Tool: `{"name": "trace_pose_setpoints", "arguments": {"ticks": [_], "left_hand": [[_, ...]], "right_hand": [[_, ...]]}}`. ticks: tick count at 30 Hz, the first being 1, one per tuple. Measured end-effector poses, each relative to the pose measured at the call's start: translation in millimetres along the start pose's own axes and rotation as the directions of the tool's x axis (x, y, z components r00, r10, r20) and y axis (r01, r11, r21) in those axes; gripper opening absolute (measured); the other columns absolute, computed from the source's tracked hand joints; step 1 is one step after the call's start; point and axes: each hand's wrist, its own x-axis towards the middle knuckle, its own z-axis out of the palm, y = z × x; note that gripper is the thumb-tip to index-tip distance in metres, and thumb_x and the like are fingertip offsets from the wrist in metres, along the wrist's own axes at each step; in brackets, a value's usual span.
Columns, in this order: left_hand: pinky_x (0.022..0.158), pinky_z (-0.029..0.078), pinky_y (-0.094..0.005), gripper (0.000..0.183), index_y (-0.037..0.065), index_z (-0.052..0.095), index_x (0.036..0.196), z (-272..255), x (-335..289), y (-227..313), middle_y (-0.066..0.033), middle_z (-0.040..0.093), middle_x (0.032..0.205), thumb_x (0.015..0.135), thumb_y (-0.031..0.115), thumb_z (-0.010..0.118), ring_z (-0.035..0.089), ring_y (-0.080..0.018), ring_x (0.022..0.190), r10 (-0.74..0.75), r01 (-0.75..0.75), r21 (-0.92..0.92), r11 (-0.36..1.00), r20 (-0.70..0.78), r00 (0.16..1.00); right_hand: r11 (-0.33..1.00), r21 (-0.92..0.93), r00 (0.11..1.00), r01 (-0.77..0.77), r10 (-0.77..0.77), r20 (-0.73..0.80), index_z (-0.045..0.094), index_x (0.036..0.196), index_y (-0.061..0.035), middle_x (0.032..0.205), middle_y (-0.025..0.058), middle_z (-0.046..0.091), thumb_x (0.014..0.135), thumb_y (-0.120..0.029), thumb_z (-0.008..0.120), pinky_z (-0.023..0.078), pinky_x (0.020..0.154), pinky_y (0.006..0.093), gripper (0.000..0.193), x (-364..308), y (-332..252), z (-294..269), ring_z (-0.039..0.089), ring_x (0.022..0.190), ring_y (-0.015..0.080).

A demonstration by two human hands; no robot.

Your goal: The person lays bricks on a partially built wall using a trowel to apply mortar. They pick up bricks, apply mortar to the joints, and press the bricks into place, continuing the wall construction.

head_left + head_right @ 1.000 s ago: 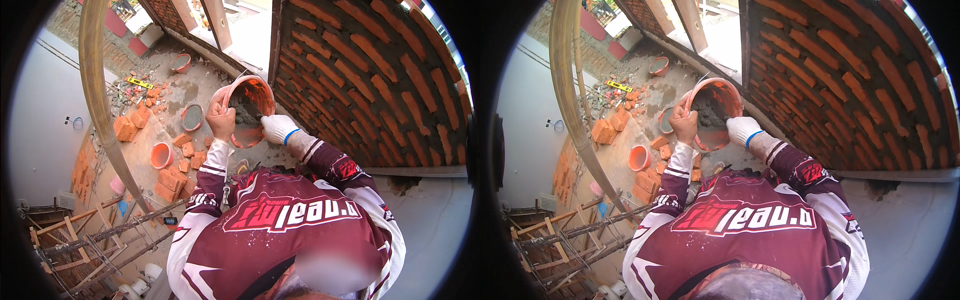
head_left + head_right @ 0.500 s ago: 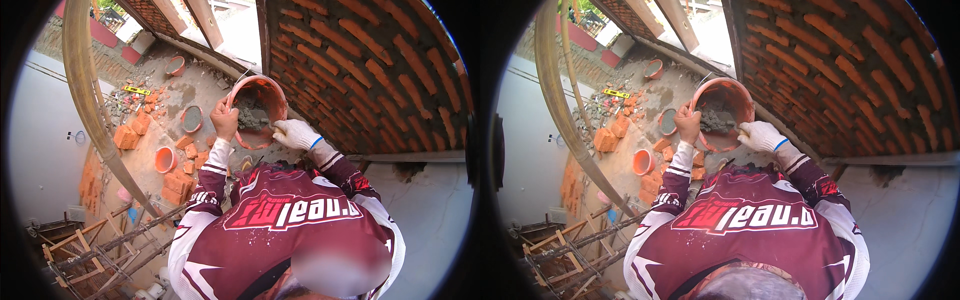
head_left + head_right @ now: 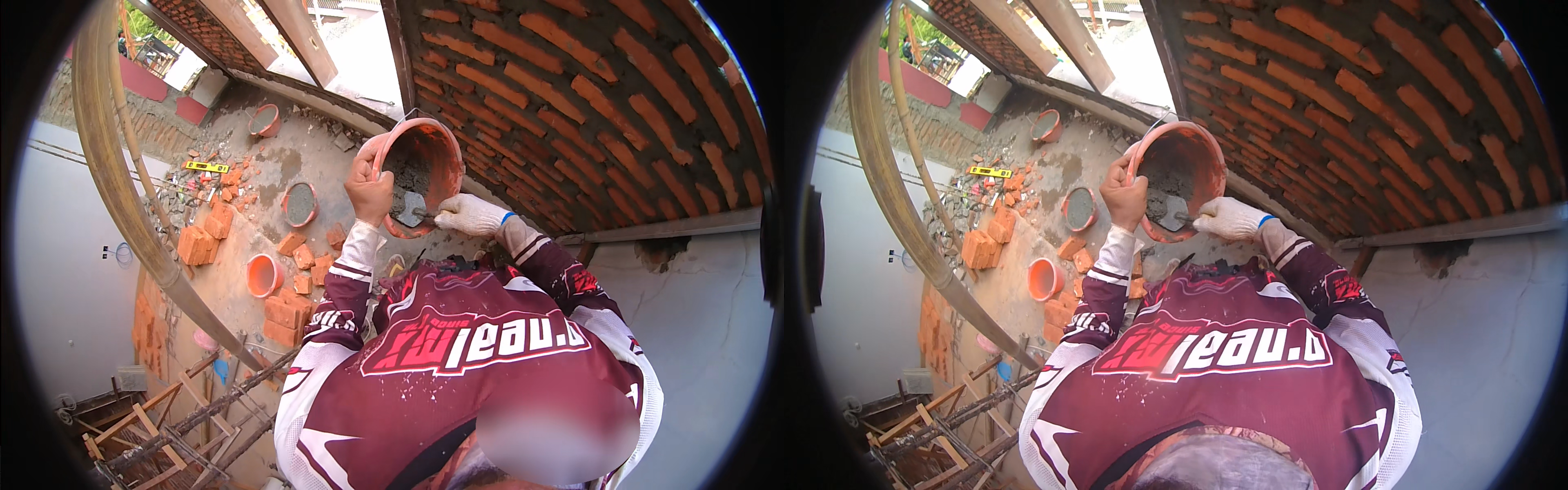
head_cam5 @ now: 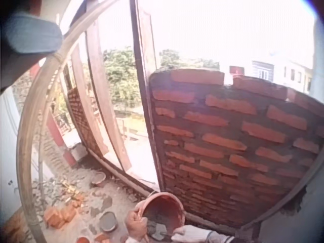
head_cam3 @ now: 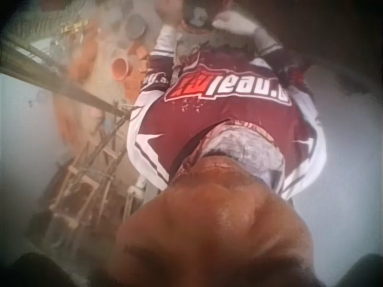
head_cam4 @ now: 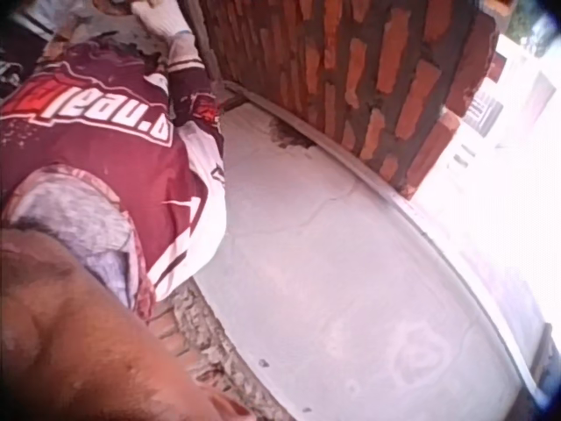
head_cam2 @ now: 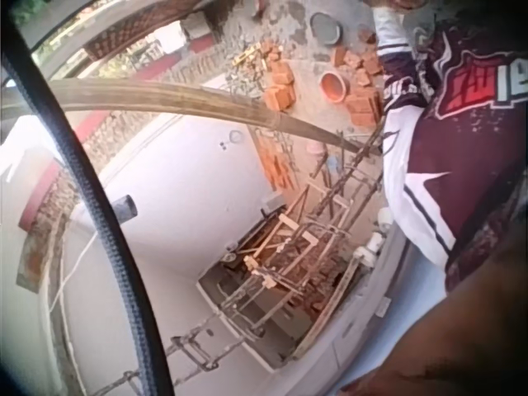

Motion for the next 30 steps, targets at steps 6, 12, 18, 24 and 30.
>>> {"name": "trace_pose_setpoints", "arguments": {"ticks": [6, 12, 18, 24, 30], "left_hand": [[0.065, 0.043, -0.0190, 0.034, -0.008, 0.070, 0.113, -11.8, -0.5, -8.1, 0.0029, 0.069, 0.093, 0.079, -0.007, 0.066, 0.052, -0.0023, 0.071, -0.145, 0.142, -0.048, 0.989, -0.063, 0.987], [0.078, 0.049, -0.0213, 0.032, -0.008, 0.070, 0.110, 7.8, -4.3, -0.2, -0.0056, 0.074, 0.108, 0.078, -0.008, 0.064, 0.062, -0.0068, 0.085, -0.051, 0.050, -0.007, 0.999, -0.047, 0.998], [0.071, 0.046, -0.0210, 0.034, -0.006, 0.070, 0.111, 12.9, -5.4, -10.6, -0.0024, 0.072, 0.103, 0.077, -0.008, 0.063, 0.057, -0.0057, 0.078, 0.006, -0.007, -0.014, 1.000, -0.056, 0.998], [0.059, 0.040, -0.0204, 0.039, -0.006, 0.070, 0.120, -17.8, -23.9, -40.2, 0.0077, 0.055, 0.077, 0.081, -0.005, 0.064, 0.047, -0.0026, 0.065, -0.284, 0.277, -0.071, 0.958, -0.122, 0.951], [0.052, 0.031, -0.0208, 0.034, -0.007, 0.074, 0.111, -38.2, -49.5, -66.9, 0.0102, 0.053, 0.074, 0.078, -0.008, 0.063, 0.042, -0.0005, 0.060, -0.424, 0.363, -0.237, 0.901, -0.297, 0.856]], "right_hand": [[0.631, -0.775, 0.850, -0.036, -0.389, -0.356, 0.069, 0.101, -0.0093, 0.097, 0.0146, 0.071, 0.091, -0.025, 0.066, 0.055, 0.081, 0.0494, 0.019, -25.0, 3.2, -7.4, 0.072, 0.094, 0.0339], [0.572, -0.784, 0.810, -0.243, -0.325, -0.488, 0.074, 0.101, -0.0076, 0.096, 0.0163, 0.074, 0.087, -0.017, 0.066, 0.059, 0.077, 0.0492, 0.019, -35.0, -26.1, -34.8, 0.075, 0.090, 0.0355], [0.800, -0.600, 0.981, -0.006, -0.112, -0.159, 0.074, 0.105, 0.0018, 0.099, 0.0238, 0.075, 0.092, -0.037, 0.065, 0.058, 0.081, 0.0491, 0.042, 1.9, -6.5, -3.7, 0.074, 0.094, 0.0401], [0.943, -0.309, 0.945, 0.127, -0.210, -0.250, 0.066, 0.093, -0.0049, 0.086, 0.0175, 0.071, 0.084, -0.046, 0.077, 0.054, 0.075, 0.0445, 0.044, -16.8, 9.7, -11.0, 0.069, 0.083, 0.0378], [0.810, -0.579, 0.894, -0.092, -0.190, -0.407, 0.070, 0.098, -0.0098, 0.092, 0.0166, 0.074, 0.083, -0.041, 0.071, 0.056, 0.080, 0.0480, 0.035, -51.5, -48.2, -82.4, 0.072, 0.093, 0.0380]]}}
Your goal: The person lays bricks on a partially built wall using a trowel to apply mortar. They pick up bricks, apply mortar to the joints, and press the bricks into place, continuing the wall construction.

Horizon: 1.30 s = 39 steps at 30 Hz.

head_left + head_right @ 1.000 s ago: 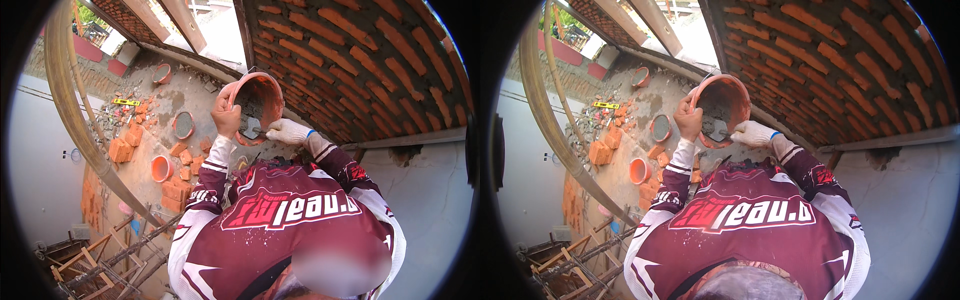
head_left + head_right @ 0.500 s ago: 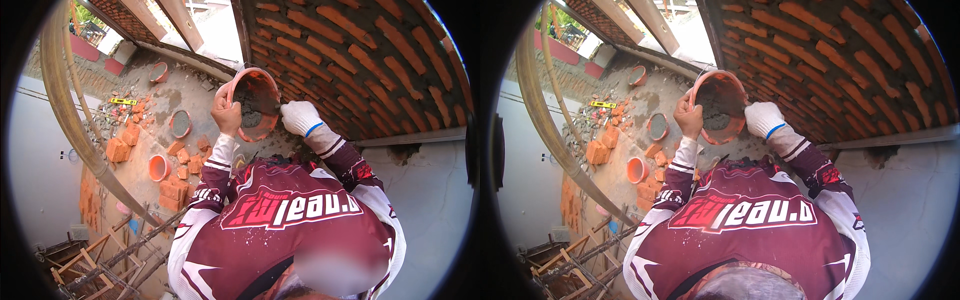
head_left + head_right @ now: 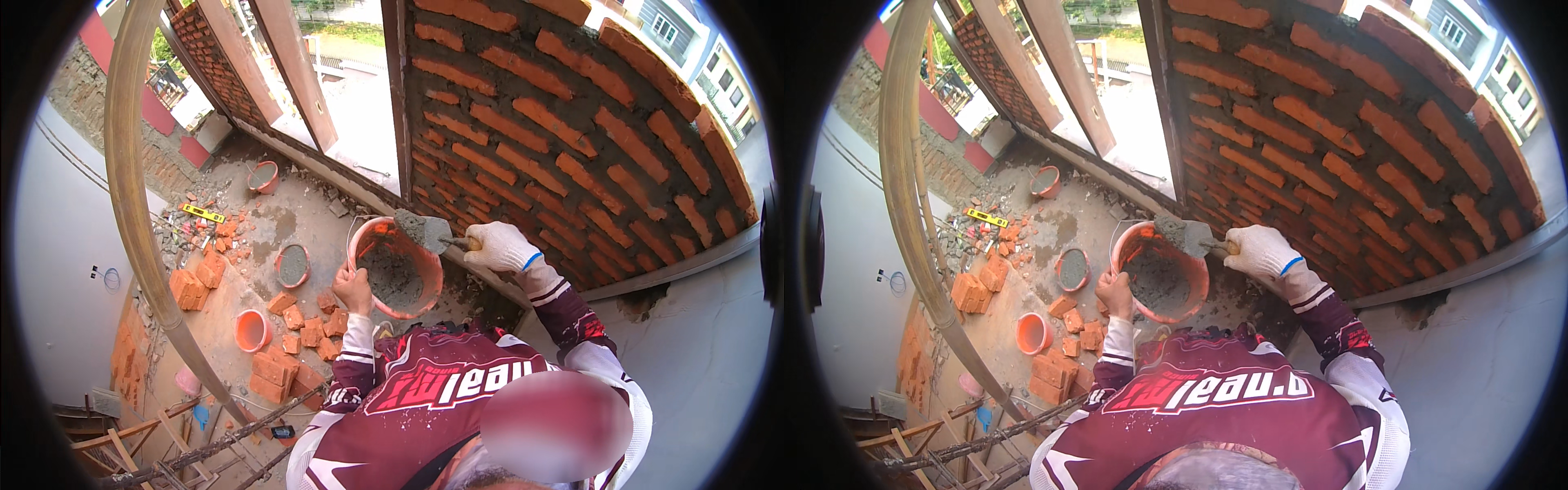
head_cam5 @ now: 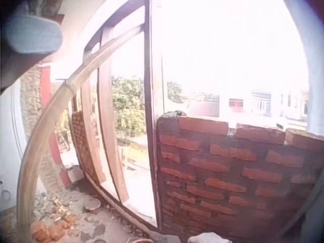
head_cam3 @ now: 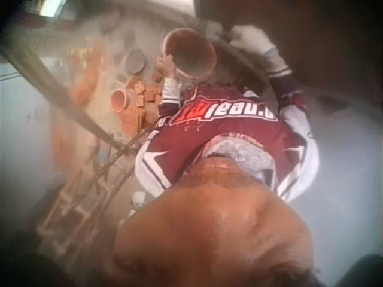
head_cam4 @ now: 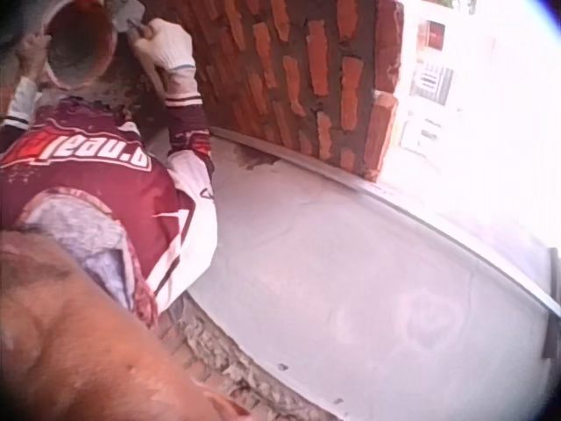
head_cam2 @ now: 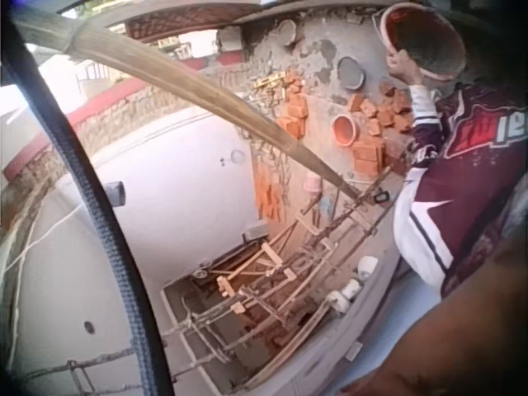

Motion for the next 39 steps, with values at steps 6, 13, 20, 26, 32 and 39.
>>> {"name": "trace_pose_setpoints", "arguments": {"ticks": [6, 13, 20, 26, 32, 39], "left_hand": [[0.053, 0.031, -0.0242, 0.008, -0.003, 0.060, 0.075, -49.7, -2.8, -28.5, 0.0066, 0.050, 0.071, 0.073, -0.010, 0.063, 0.043, -0.0043, 0.060, 0.033, -0.033, 0.003, 0.999, -0.201, 0.979], [0.051, 0.032, -0.0278, 0.022, 0.005, 0.044, 0.070, -128.4, -16.4, -32.9, 0.0046, 0.048, 0.069, 0.074, -0.005, 0.063, 0.041, -0.0078, 0.057, 0.046, 0.020, 0.154, 0.988, -0.411, 0.910], [0.066, 0.042, -0.0280, 0.015, -0.003, 0.054, 0.087, -187.4, -22.5, -54.4, -0.0050, 0.058, 0.091, 0.073, -0.009, 0.057, 0.054, -0.0126, 0.074, 0.015, 0.034, 0.070, 0.997, -0.601, 0.799], [0.075, 0.049, -0.0306, 0.027, -0.008, 0.062, 0.098, -209.1, -31.8, -51.2, -0.0093, 0.066, 0.097, 0.072, -0.010, 0.054, 0.062, -0.0171, 0.081, -0.020, 0.085, 0.067, 0.994, -0.658, 0.753], [0.080, 0.053, -0.0303, 0.040, -0.012, 0.067, 0.110, -211.9, -13.2, -47.9, -0.0110, 0.070, 0.103, 0.073, -0.011, 0.053, 0.066, -0.0172, 0.088, -0.103, 0.065, -0.088, 0.994, -0.563, 0.820], [0.064, 0.047, -0.0280, 0.023, -0.010, 0.059, 0.097, -203.1, 19.6, -33.2, -0.0082, 0.065, 0.096, 0.074, -0.009, 0.057, 0.060, -0.0138, 0.076, -0.008, -0.052, -0.117, 0.992, -0.457, 0.890]], "right_hand": [[0.926, -0.038, 0.909, 0.376, -0.377, -0.177, 0.071, 0.098, -0.0056, 0.084, 0.0147, 0.069, 0.079, -0.028, 0.079, 0.055, 0.073, 0.0436, 0.030, 13.5, -27.1, -100.7, 0.070, 0.080, 0.0344], [0.695, 0.229, 0.731, 0.682, -0.662, -0.169, 0.074, 0.114, -0.0028, 0.095, 0.0145, 0.075, 0.083, -0.033, 0.086, 0.056, 0.076, 0.0367, 0.046, 8.0, -82.8, -190.9, 0.072, 0.084, 0.0271], [0.556, 0.625, 0.831, 0.548, -0.449, -0.329, 0.074, 0.111, 0.0029, 0.087, 0.0043, 0.070, 0.084, -0.030, 0.082, 0.051, 0.065, 0.0251, 0.043, 57.6, -67.7, -240.4, 0.061, 0.071, 0.0100], [0.478, 0.708, 0.813, 0.520, -0.022, -0.582, 0.067, 0.117, 0.0016, 0.084, 0.0034, 0.067, 0.101, -0.022, 0.064, 0.049, 0.057, 0.0226, 0.029, 124.9, -47.4, -262.0, 0.059, 0.064, 0.0071], [0.784, 0.473, 0.656, 0.402, 0.113, -0.746, 0.066, 0.113, -0.0013, 0.084, 0.0032, 0.064, 0.104, -0.025, 0.060, 0.048, 0.060, 0.0275, 0.027, 137.2, -56.0, -213.5, 0.058, 0.068, 0.0096], [0.997, 0.075, 0.309, 0.032, 0.062, -0.949, 0.062, 0.121, -0.0002, 0.098, 0.0250, 0.071, 0.102, -0.030, 0.057, 0.055, 0.080, 0.0488, 0.036, 173.7, -89.5, -197.3, 0.071, 0.090, 0.0414]]}}
